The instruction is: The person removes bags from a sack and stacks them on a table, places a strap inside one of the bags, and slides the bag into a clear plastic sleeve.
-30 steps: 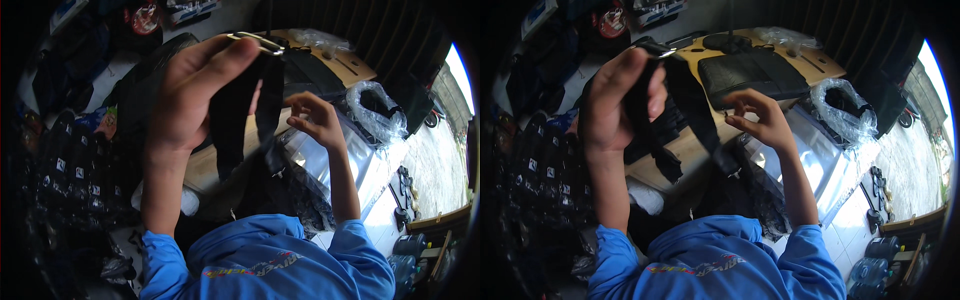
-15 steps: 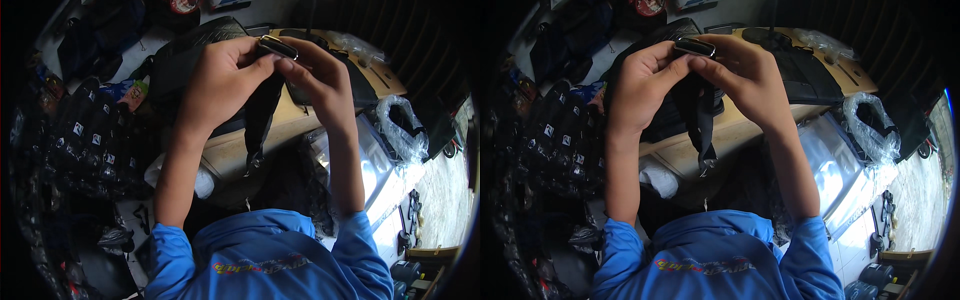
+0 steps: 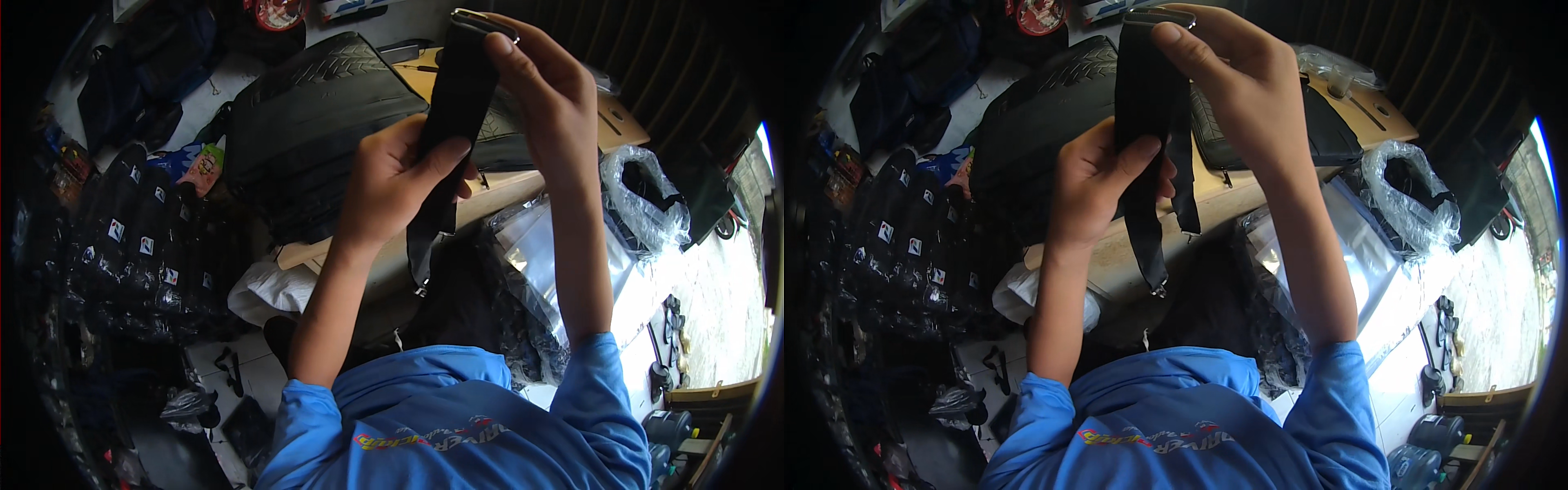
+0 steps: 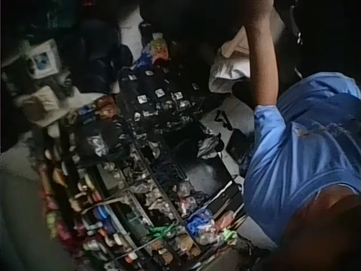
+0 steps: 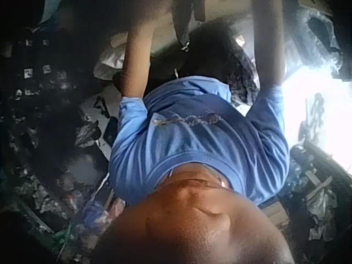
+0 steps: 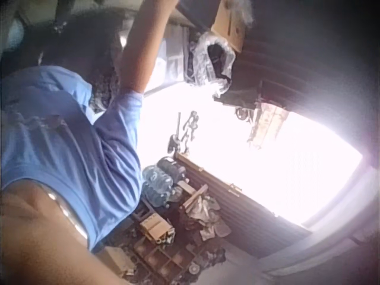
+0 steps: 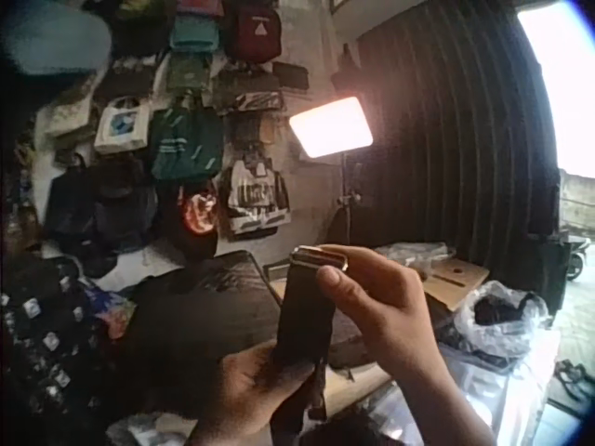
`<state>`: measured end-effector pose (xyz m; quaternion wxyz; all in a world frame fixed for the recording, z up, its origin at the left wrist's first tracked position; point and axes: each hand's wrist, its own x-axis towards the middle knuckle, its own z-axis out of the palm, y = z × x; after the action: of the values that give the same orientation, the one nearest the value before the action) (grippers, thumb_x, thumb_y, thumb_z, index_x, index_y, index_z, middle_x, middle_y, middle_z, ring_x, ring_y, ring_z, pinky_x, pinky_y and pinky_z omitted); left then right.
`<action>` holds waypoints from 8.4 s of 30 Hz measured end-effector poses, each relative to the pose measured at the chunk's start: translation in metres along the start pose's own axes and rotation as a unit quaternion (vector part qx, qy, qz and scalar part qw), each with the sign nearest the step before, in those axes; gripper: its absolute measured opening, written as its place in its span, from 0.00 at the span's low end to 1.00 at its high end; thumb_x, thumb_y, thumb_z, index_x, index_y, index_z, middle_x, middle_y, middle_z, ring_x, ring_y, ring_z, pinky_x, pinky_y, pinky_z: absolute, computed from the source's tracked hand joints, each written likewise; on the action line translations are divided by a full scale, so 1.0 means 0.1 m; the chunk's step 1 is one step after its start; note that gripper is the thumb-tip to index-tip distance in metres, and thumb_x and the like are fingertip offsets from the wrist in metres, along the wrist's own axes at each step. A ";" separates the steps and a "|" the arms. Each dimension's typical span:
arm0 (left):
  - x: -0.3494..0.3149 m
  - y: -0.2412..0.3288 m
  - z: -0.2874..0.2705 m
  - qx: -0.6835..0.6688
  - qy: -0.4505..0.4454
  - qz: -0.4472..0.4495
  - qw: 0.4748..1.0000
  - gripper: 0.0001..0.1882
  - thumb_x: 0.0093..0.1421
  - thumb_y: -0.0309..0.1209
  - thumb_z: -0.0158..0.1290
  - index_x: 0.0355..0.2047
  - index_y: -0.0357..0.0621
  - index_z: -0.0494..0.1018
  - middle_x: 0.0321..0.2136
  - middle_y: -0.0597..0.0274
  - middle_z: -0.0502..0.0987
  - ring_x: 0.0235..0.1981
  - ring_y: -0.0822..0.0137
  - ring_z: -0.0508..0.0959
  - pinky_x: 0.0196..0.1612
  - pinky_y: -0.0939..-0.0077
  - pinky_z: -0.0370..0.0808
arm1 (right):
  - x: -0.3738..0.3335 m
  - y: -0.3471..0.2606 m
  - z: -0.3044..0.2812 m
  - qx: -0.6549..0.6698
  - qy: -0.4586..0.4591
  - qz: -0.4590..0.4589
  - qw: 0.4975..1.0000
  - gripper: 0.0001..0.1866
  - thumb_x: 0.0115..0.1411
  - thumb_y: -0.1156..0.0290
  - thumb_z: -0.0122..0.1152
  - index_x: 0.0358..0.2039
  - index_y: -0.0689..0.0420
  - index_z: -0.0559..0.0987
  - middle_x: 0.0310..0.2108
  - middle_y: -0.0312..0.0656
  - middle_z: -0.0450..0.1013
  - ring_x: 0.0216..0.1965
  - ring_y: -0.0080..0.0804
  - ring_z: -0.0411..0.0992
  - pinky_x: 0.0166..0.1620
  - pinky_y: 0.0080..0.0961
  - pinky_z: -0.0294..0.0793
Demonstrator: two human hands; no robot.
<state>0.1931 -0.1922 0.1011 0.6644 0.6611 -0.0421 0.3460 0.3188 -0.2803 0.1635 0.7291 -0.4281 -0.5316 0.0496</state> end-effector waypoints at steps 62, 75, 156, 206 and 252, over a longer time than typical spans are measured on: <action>-0.08 -0.18 0.02 0.064 -0.050 0.051 0.995 0.11 0.56 0.33 0.58 0.31 0.36 0.74 0.23 0.72 0.74 0.23 0.85 0.68 0.26 0.90 0.63 | -1.52 0.84 -0.97 -0.237 -0.056 0.445 0.861 0.21 0.60 0.60 0.55 0.48 0.62 0.72 0.42 0.47 0.73 0.40 0.38 0.75 0.42 0.34 0.75; 0.08 -0.35 0.14 0.131 -0.035 -0.079 0.988 0.13 0.59 0.34 0.54 0.26 0.35 0.73 0.18 0.70 0.72 0.20 0.84 0.68 0.23 0.89 0.64 | -1.55 0.86 -0.03 -0.005 -0.027 0.218 0.976 0.14 0.48 0.78 0.60 0.37 0.59 0.72 0.27 0.37 0.74 0.29 0.26 0.73 0.37 0.23 0.71; 1.04 -1.69 1.04 0.534 -0.161 0.157 0.815 0.09 0.54 0.33 0.55 0.30 0.39 0.73 0.31 0.57 0.72 0.34 0.55 0.74 0.36 0.65 0.72 | -0.91 1.62 -3.53 -0.250 0.309 0.210 0.893 0.18 0.54 0.76 0.54 0.46 0.59 0.75 0.30 0.41 0.75 0.27 0.25 0.73 0.28 0.18 0.75; -0.30 -2.81 1.16 0.270 -0.134 -0.245 0.922 0.14 0.56 0.31 0.54 0.40 0.35 0.73 0.29 0.57 0.77 0.25 0.71 0.76 0.30 0.78 0.73 | -3.00 1.14 -1.87 -0.684 0.081 0.270 0.672 0.14 0.49 0.62 0.63 0.37 0.50 0.80 0.48 0.39 0.69 0.52 0.36 0.62 0.49 0.34 0.58; -0.27 -2.94 1.19 0.148 -0.044 -0.258 0.954 0.10 0.56 0.27 0.53 0.39 0.41 0.74 0.13 0.62 0.72 0.14 0.74 0.72 0.21 0.79 0.68 | -1.76 0.25 -3.41 -0.511 0.415 0.213 0.722 0.13 0.62 0.65 0.50 0.36 0.61 0.77 0.25 0.40 0.77 0.23 0.25 0.76 0.26 0.20 0.71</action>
<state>0.3723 -0.2781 -0.1478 0.6231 0.7552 0.1521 0.1355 0.5319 -0.5522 -0.0057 0.5179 -0.8155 -0.0148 -0.2580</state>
